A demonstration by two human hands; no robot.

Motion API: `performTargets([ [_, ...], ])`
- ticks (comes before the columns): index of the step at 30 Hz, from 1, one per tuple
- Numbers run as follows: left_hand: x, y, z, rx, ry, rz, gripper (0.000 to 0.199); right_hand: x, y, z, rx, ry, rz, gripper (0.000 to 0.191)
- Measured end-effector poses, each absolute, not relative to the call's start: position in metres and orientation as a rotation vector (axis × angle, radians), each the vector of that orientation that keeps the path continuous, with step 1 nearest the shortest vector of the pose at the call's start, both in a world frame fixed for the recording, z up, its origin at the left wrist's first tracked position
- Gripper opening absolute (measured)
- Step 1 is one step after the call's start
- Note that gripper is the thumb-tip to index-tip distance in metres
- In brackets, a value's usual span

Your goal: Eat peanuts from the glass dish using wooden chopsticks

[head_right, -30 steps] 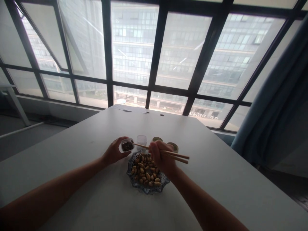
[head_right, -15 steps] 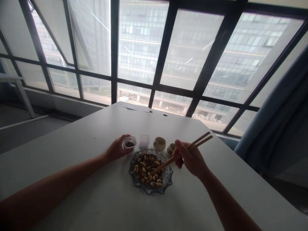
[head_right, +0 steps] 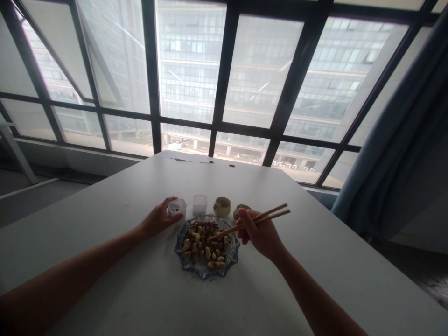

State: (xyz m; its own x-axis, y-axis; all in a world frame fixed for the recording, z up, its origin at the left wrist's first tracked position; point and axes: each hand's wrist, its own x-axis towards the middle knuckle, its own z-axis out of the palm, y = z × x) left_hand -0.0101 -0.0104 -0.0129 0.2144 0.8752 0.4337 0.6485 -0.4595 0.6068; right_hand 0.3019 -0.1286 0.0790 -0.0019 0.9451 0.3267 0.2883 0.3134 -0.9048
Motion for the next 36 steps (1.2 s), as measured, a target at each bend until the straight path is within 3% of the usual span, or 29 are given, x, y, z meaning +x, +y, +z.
performTargets([
  [6, -0.011, -0.009, -0.014, 2.212, 1.447, 1.073, 0.069, 0.307, -0.138, 0.09, -1.262, -1.697, 1.059, 0.061],
  [14, -0.011, -0.009, -0.014, 2.226, 1.442, 1.076, 0.068, 0.304, -0.131, 0.08, -1.204, -1.637, 0.7, 0.054],
  [24, -0.012, -0.011, -0.013, 2.237, 1.45, 1.03, 0.07, 0.289, -0.147, 0.081, -1.109, -1.872, 1.102, 0.046],
  [31, -0.011, -0.011, -0.013, 2.249, 1.45, 1.043, 0.069, 0.304, -0.145, 0.09, -1.207, -1.86, 0.857, 0.049],
  [36, -0.011, -0.01, -0.014, 2.262, 1.459, 1.036, 0.069, 0.306, -0.149, 0.097, -1.222, -1.928, 0.985, 0.052],
])
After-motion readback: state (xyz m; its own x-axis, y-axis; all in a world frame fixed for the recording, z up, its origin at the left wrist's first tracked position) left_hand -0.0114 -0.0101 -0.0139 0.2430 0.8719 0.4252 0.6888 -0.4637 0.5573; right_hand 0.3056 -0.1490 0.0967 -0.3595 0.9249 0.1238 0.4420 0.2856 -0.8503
